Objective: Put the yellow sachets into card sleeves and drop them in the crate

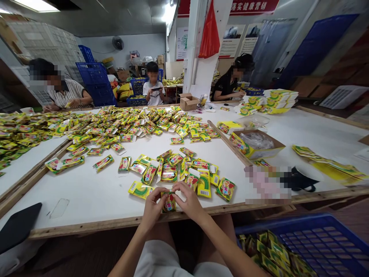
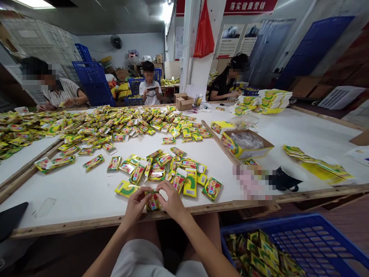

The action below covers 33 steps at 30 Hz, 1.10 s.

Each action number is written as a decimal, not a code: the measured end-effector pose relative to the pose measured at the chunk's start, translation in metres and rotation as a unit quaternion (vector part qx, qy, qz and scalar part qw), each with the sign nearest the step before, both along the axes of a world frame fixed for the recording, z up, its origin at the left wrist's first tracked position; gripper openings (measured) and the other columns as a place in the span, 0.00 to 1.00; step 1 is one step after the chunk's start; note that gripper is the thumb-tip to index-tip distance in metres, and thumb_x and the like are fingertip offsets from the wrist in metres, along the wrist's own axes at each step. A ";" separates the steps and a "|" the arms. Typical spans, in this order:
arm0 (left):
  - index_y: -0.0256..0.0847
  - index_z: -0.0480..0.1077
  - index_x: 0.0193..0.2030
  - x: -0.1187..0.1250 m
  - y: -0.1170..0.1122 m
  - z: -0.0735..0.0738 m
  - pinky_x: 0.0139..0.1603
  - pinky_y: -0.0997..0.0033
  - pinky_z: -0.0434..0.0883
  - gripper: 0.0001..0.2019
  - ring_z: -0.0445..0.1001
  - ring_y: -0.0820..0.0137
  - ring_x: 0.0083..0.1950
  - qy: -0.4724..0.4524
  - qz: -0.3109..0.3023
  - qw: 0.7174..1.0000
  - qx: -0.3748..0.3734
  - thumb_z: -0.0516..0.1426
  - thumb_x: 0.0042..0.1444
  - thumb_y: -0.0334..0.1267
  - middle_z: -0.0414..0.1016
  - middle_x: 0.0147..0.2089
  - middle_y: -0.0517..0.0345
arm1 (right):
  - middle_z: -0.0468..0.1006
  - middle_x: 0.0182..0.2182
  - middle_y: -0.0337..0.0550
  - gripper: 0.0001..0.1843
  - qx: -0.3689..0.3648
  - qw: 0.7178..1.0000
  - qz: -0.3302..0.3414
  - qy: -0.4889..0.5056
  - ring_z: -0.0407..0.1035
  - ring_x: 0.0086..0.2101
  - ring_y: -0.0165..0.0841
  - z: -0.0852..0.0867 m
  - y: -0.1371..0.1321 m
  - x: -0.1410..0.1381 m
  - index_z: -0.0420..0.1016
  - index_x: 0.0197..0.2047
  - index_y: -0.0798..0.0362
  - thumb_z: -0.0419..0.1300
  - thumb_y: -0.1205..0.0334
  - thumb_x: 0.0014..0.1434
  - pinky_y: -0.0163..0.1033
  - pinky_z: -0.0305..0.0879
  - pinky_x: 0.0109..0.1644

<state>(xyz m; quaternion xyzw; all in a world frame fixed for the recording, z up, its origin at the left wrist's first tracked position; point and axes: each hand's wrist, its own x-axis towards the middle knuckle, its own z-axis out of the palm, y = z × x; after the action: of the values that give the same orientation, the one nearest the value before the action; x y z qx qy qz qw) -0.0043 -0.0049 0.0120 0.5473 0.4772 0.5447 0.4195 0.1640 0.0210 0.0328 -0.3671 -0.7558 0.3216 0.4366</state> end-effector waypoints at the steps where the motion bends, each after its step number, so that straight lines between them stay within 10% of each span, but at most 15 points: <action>1: 0.40 0.75 0.38 0.000 0.000 0.000 0.43 0.69 0.70 0.08 0.74 0.65 0.41 0.001 -0.003 1.000 -0.003 0.60 0.54 0.40 0.77 0.39 0.53 | 0.73 0.40 0.44 0.05 -0.019 1.000 -0.001 0.016 0.68 0.45 0.37 -0.003 -0.001 0.000 0.70 0.36 0.50 0.58 0.69 0.56 0.43 0.64 0.50; 13: 0.41 0.71 0.45 0.008 0.003 -0.004 0.45 0.68 0.69 0.11 0.74 0.64 0.44 -0.001 0.005 1.000 -0.016 0.60 0.54 0.38 0.76 0.43 0.53 | 0.76 0.44 0.42 0.15 -0.130 0.983 -0.064 0.114 0.73 0.39 0.35 -0.028 -0.014 -0.021 0.72 0.47 0.47 0.56 0.68 0.56 0.40 0.70 0.45; 19: 0.44 0.56 0.58 0.014 0.004 -0.003 0.40 0.68 0.71 0.30 0.76 0.66 0.39 -0.060 -0.034 0.996 -0.050 0.63 0.51 0.41 0.75 0.40 0.55 | 0.77 0.42 0.45 0.15 -0.144 0.954 -0.132 0.227 0.74 0.35 0.35 -0.025 -0.009 -0.021 0.69 0.48 0.50 0.58 0.63 0.56 0.40 0.72 0.42; 26: 0.41 0.62 0.50 0.028 -0.005 0.001 0.35 0.71 0.70 0.22 0.75 0.69 0.32 -0.065 -0.033 0.995 -0.064 0.62 0.51 0.41 0.75 0.31 0.60 | 0.77 0.43 0.47 0.15 -0.127 0.955 -0.155 0.218 0.74 0.38 0.36 -0.019 -0.023 -0.029 0.69 0.49 0.51 0.58 0.61 0.58 0.40 0.72 0.44; 29: 0.43 0.56 0.59 0.021 -0.010 0.011 0.40 0.66 0.71 0.27 0.76 0.67 0.36 0.007 -0.071 0.997 -0.043 0.60 0.54 0.39 0.77 0.36 0.57 | 0.77 0.45 0.47 0.15 -0.115 0.962 -0.186 0.160 0.74 0.41 0.38 -0.006 -0.038 0.003 0.70 0.48 0.51 0.57 0.57 0.58 0.40 0.72 0.45; 33: 0.46 0.62 0.57 -0.037 -0.004 0.020 0.59 0.54 0.63 0.23 0.67 0.59 0.58 0.245 -0.043 0.967 0.049 0.58 0.54 0.38 0.70 0.55 0.49 | 0.78 0.44 0.46 0.19 -0.096 0.942 -0.320 -0.027 0.75 0.38 0.41 0.017 -0.067 0.115 0.71 0.49 0.48 0.55 0.50 0.56 0.43 0.72 0.42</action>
<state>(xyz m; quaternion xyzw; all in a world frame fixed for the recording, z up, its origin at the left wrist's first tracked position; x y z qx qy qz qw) -0.0415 -0.0092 0.0317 0.7039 0.5145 0.3980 0.2854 0.2789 -0.0464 0.0500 -0.6384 -0.5755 0.2258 0.4585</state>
